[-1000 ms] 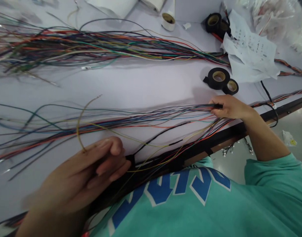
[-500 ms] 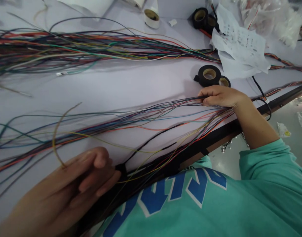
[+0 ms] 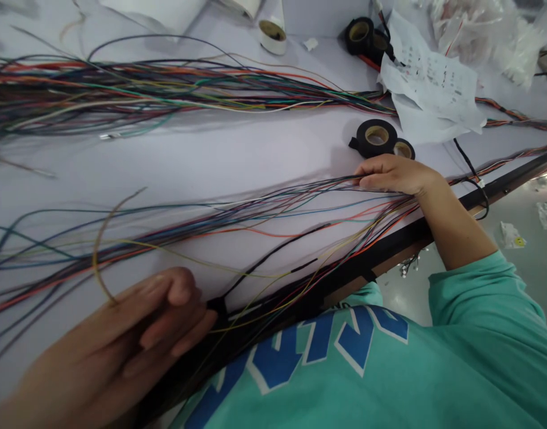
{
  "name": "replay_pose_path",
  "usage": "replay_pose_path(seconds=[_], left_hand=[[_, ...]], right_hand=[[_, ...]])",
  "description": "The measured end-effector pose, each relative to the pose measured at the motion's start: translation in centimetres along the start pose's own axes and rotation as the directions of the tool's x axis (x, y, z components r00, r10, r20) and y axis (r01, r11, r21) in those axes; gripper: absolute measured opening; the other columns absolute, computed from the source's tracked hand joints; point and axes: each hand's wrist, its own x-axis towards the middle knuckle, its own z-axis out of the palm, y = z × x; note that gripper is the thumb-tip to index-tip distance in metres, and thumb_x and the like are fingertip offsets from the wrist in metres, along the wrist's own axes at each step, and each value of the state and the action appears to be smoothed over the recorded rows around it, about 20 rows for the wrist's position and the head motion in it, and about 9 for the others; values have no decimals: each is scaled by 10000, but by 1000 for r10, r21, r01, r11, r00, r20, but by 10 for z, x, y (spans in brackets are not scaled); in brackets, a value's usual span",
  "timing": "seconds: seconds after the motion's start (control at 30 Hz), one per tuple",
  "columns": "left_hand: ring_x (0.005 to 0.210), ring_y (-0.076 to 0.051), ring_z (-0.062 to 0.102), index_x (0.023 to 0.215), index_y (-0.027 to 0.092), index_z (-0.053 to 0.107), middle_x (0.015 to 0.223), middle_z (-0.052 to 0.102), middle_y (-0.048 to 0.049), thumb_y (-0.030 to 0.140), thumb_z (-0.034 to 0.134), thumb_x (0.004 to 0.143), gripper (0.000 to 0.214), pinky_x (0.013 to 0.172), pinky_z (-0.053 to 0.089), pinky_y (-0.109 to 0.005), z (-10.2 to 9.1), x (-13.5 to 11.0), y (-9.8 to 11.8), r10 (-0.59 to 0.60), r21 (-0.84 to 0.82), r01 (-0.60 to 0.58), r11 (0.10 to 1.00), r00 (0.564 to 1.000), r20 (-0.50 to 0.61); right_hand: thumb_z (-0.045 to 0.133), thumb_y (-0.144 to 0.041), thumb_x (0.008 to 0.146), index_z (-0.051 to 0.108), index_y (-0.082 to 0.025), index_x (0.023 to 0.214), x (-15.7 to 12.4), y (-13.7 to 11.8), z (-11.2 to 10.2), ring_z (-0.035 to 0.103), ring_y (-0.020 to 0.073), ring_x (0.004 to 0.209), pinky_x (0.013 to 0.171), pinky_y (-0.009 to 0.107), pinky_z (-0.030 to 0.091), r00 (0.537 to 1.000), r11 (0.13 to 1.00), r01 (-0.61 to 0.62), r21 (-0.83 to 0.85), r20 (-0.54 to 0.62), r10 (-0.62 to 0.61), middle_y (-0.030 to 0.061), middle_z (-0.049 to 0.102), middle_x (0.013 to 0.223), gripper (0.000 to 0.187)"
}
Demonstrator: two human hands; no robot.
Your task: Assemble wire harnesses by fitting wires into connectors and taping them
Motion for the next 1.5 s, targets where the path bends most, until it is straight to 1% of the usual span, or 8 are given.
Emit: replay_pose_path(seconds=[0.3,0.43,0.8,0.93,1.0,1.1,1.23,1.5], left_hand=[[264,-30,301,502,210,514,325,324,72,355,740,526,269,330,355,-180,9,-7,9,12,-69,-6,998,996,83],[242,1,248,488,189,537,322,304,75,254,636,559,138,311,295,-148,25,-16,13,112,-122,-110,986,994,14],[272,6,213,600,158,580,373,377,77,144,556,634,45,357,242,-165,37,-29,30,418,47,-423,905,905,81],[361,-41,318,783,153,589,440,399,71,183,572,656,131,410,252,-190,55,-12,45,603,315,-619,720,782,158],[408,-59,350,936,145,599,472,412,71,214,591,663,282,449,268,-205,68,-2,53,703,519,-688,507,679,213],[555,-119,498,1017,155,615,575,527,32,262,616,656,376,553,353,-238,87,7,65,736,775,-611,163,598,317],[753,-197,596,1019,178,644,752,634,-28,328,576,690,367,628,395,-265,102,10,76,722,909,-414,-53,613,321],[910,-244,619,983,220,678,934,685,-67,327,457,749,339,650,433,-277,106,14,77,670,969,-234,-84,706,229]], right_hand=[[510,-373,818,495,-168,661,2,-2,5,337,49,517,534,212,238,999,999,34,24,-13,-33,-69,397,551,259],[495,-311,832,505,-165,698,3,-15,10,381,48,523,553,201,278,1000,1000,-10,28,-23,10,-46,508,612,198],[483,-211,781,558,-142,708,30,-73,23,422,96,627,625,245,288,998,908,13,-419,-45,-35,-12,498,647,125],[481,-188,761,594,-133,759,34,-92,29,418,91,618,611,240,284,998,895,44,-444,-18,-58,-14,504,658,125],[474,-172,753,608,-134,773,33,-99,30,415,86,604,602,237,283,998,910,57,-411,-10,-66,-20,503,643,140],[487,-128,714,622,-144,759,30,-108,31,439,89,623,612,234,294,994,928,70,-367,-52,-95,-25,521,639,143],[504,-61,655,598,-158,731,28,-116,32,433,74,526,543,218,315,997,978,-15,-210,-81,-2,-50,495,554,155],[517,-2,613,468,-195,742,29,-120,34,348,58,352,374,186,250,962,983,-101,155,-235,136,-79,488,430,237]])
